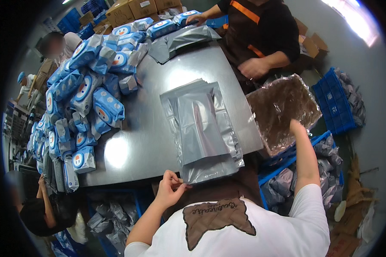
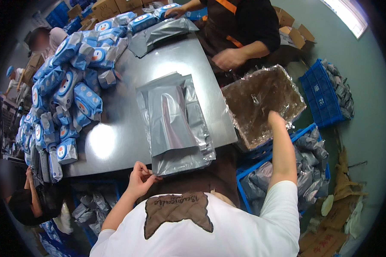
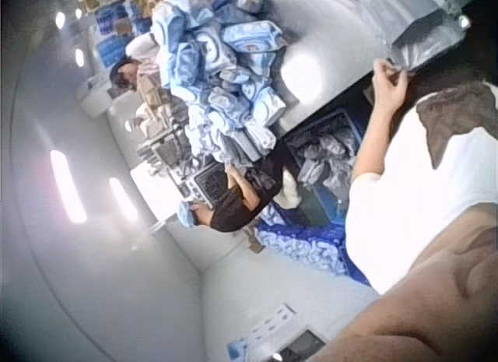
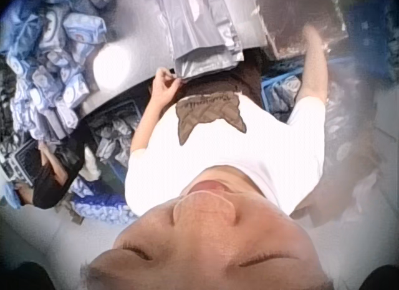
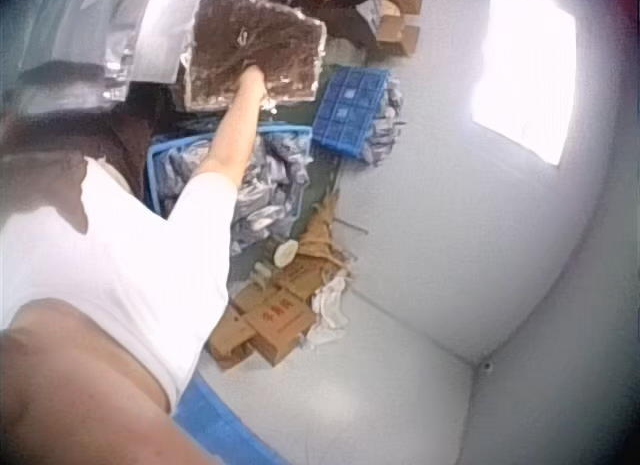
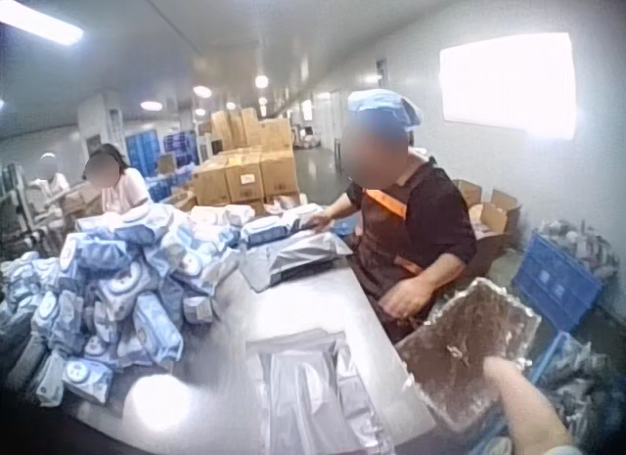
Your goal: The person repeatedly picks up blue packages of wipes from a pile on a metal table, places them into grey plastic shipping bags, and then folds the bags closed. The packed items are then placed into a blue crate.
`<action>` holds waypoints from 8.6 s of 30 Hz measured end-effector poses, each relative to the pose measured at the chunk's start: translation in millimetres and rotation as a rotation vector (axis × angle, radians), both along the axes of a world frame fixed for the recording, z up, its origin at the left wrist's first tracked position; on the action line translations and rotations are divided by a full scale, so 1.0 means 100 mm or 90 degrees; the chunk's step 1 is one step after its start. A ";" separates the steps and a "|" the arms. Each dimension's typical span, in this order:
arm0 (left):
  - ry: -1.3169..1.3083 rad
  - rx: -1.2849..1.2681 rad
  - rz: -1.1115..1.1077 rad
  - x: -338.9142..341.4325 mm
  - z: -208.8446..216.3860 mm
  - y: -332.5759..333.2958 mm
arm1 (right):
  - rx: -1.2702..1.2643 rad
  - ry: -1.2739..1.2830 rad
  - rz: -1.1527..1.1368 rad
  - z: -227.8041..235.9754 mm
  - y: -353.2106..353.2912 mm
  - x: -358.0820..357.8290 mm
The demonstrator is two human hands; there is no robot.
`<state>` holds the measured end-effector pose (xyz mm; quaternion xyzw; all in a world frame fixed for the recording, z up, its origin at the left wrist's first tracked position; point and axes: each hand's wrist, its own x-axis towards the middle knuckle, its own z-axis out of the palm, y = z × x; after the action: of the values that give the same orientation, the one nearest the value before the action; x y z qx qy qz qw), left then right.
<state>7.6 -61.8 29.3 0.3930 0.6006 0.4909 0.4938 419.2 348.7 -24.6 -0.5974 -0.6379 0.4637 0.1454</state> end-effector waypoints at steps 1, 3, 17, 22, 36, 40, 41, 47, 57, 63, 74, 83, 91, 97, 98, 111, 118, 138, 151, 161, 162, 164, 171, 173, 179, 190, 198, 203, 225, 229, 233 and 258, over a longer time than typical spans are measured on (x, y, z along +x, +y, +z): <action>0.077 -0.015 -0.012 -0.08 0.05 -0.01 | 0.056 -0.169 -0.008 0.04 -0.07 -0.13; 0.359 -0.011 -0.013 -0.30 0.12 0.10 | 0.174 -0.510 -0.038 0.32 -0.33 -0.51; 0.639 0.534 -0.360 -0.60 0.21 0.95 | 0.673 0.197 0.751 0.79 -1.52 -1.94; 0.197 0.212 0.132 -0.28 -0.02 0.92 | 0.150 0.294 0.228 0.52 -1.65 -2.15; 0.236 0.114 0.341 -0.12 -0.15 1.28 | 0.530 0.121 0.213 0.68 -2.10 -2.44; 0.282 0.051 0.214 0.12 -0.18 1.36 | 0.258 0.258 0.137 0.67 -2.36 -2.47; 0.290 0.081 0.212 0.08 -0.12 1.24 | 0.219 0.269 0.133 0.76 -2.43 -2.49; -0.504 0.234 0.610 -0.24 0.34 -0.61 | 0.397 0.431 0.747 1.33 -2.79 -3.14; 0.031 0.181 1.163 -1.87 -0.56 -1.82 | 0.256 0.280 0.730 1.21 -2.70 -3.55; -0.487 0.097 1.114 -3.70 -0.27 -2.32 | 0.269 0.236 0.709 1.10 -2.62 -3.41; -0.352 0.070 1.006 -3.83 -0.34 -2.58 | 0.173 0.227 0.543 0.97 -2.58 -3.20; 0.682 0.195 1.000 -2.70 0.65 -1.89 | 0.212 0.224 0.505 0.99 -2.43 -2.86; -0.038 0.505 0.502 -1.43 0.93 -0.47 | 0.581 0.333 0.671 1.52 -2.24 -2.99; -0.461 0.346 0.043 -0.64 1.03 1.10 | 0.211 0.412 0.453 1.37 -1.90 -2.25; -0.431 0.337 0.038 -0.50 1.09 1.25 | -0.043 0.591 0.327 1.27 -1.91 -2.16; 0.944 0.212 0.000 -0.10 -0.07 0.85 | -0.388 0.816 0.016 0.85 -2.16 -1.22; 0.438 0.161 -0.162 -0.20 0.48 1.08 | -0.377 0.598 0.168 1.13 -2.42 -1.45; 0.617 0.116 -0.128 0.03 0.28 0.65 | 0.349 0.077 0.367 0.68 -2.09 -1.71; 0.588 0.189 0.052 0.19 -0.05 0.57 | 0.817 0.150 0.194 0.81 -2.58 -2.09; 0.548 0.259 0.097 0.26 -0.07 0.55 | 0.306 0.005 0.426 0.66 -2.50 -2.66; 0.519 0.249 0.113 0.26 -0.11 0.51 | 0.342 0.100 0.387 0.67 -2.52 -2.57; 0.310 0.098 0.152 0.29 -0.01 0.40 | 0.305 0.222 0.397 0.73 -2.52 -2.50; 0.374 0.148 -0.021 0.06 0.05 0.23 | 0.001 0.260 0.584 0.75 -2.44 -2.68; 0.376 0.131 -0.048 0.03 0.06 0.24 | 0.058 0.253 0.643 0.84 -2.42 -2.66; -0.004 0.033 0.017 0.02 -0.08 0.07 | -0.268 0.785 0.620 1.00 -1.24 -1.48; 0.763 0.241 -0.048 -0.32 0.40 0.58 | 0.521 0.037 0.324 0.84 -1.17 -1.58; 0.709 0.547 -0.349 -0.64 0.32 1.12 | 0.726 0.139 0.798 0.76 -1.44 -1.96; 0.313 0.188 0.032 -0.49 -0.13 1.04 | 0.086 0.352 0.177 0.42 -1.56 -2.21; -0.024 0.190 0.207 0.01 0.16 1.01 | 0.396 0.399 0.445 1.10 -2.15 -2.78; -0.365 0.199 0.311 -0.21 0.31 0.00 | 0.440 0.339 0.704 1.27 -2.46 -3.00; -0.633 0.519 0.559 -0.44 0.52 -1.14 | 0.152 0.326 0.670 0.95 -2.43 -3.10; 0.551 0.233 0.742 -1.02 0.06 -0.33 | -0.206 0.454 0.437 0.97 -2.21 -2.99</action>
<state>-94.7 -95.3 35.7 0.2451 0.7610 0.5664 -0.2000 119.8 127.9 72.6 -0.1739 -0.6281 0.7520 0.0990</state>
